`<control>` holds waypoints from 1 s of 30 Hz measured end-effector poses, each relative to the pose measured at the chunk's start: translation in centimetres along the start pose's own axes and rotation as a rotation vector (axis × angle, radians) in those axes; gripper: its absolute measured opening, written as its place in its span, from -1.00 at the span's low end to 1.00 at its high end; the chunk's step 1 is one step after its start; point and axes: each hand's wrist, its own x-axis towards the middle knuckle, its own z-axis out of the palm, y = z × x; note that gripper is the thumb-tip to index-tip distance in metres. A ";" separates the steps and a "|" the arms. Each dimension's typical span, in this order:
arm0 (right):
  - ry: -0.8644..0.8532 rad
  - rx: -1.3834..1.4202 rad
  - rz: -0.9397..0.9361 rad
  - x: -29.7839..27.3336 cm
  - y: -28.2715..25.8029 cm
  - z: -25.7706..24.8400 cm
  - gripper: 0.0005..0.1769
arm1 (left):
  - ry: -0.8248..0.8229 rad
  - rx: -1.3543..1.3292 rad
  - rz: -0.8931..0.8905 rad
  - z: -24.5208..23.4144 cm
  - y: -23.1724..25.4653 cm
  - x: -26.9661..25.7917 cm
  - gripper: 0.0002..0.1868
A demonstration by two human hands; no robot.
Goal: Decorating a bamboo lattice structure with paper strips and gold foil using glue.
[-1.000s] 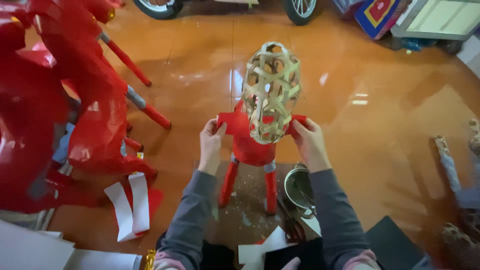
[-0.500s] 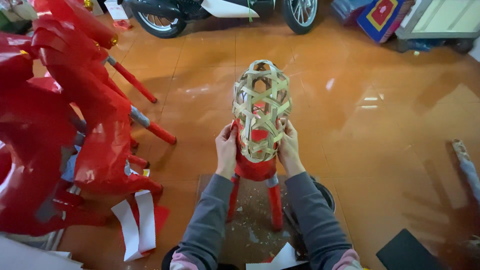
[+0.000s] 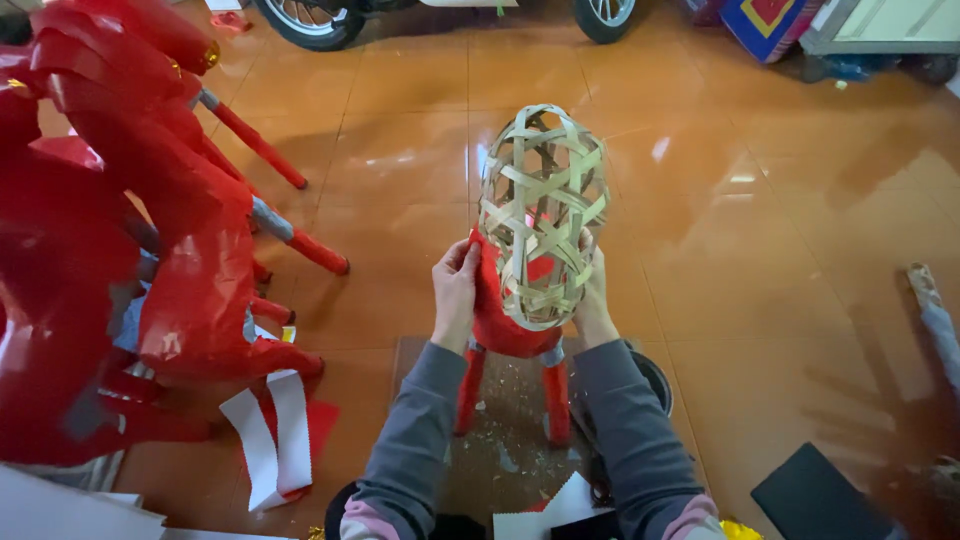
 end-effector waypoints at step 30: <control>0.128 -0.308 -0.254 -8.2 -5.9 8.5 -0.82 | 0.074 0.401 0.372 2.1 0.8 -2.0 -0.58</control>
